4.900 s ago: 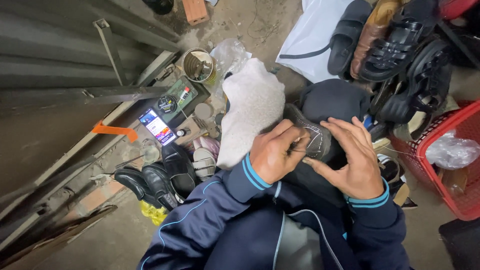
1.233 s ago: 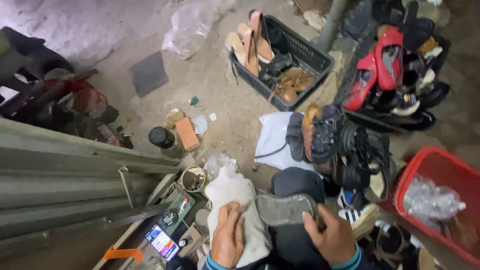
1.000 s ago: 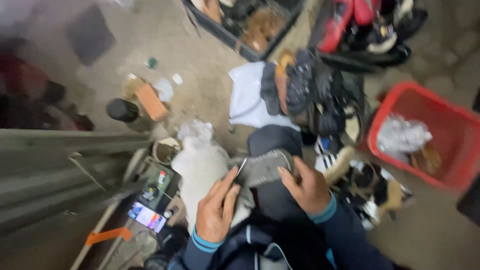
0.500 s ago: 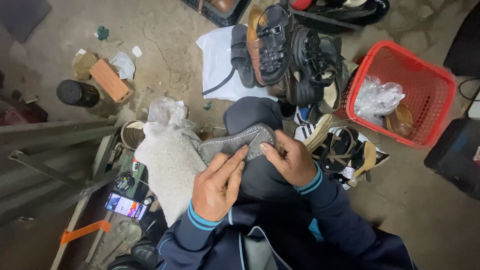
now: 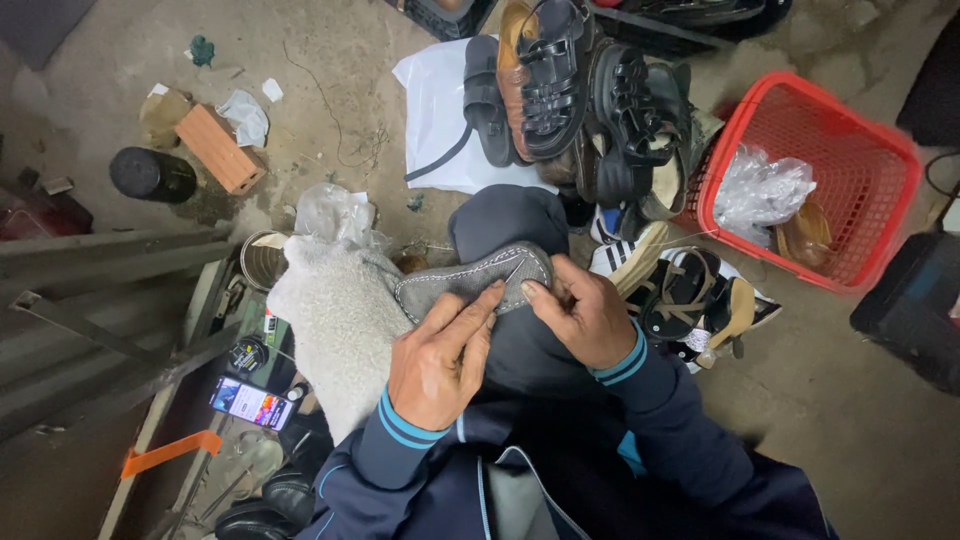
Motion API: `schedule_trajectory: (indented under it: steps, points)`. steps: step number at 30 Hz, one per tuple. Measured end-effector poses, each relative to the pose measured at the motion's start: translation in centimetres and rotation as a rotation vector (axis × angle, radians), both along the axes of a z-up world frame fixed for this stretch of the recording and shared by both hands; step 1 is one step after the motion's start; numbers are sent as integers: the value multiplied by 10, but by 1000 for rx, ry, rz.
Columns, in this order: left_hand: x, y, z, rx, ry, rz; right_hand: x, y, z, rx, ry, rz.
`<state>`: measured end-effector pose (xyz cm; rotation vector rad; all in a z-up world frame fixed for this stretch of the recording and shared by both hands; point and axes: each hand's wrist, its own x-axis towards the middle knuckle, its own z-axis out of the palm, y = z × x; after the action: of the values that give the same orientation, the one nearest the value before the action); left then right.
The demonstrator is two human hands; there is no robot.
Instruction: Hand-stitching a replacement sole onto a shoe upper using a needle and thread in a workshop.
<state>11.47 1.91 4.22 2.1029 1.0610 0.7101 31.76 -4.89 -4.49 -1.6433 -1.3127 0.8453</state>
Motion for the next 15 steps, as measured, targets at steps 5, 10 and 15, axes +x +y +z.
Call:
schedule_trajectory:
  steps: [5,10,15]
  points:
    - [-9,5,8,-47,20,-51,-7,-2,10,62,-238,-27]
    - [-44,18,13,-96,57,-96,-38,12,43,180,-563,-24]
    - [-80,31,11,-124,86,-91,-70,28,53,278,-596,49]
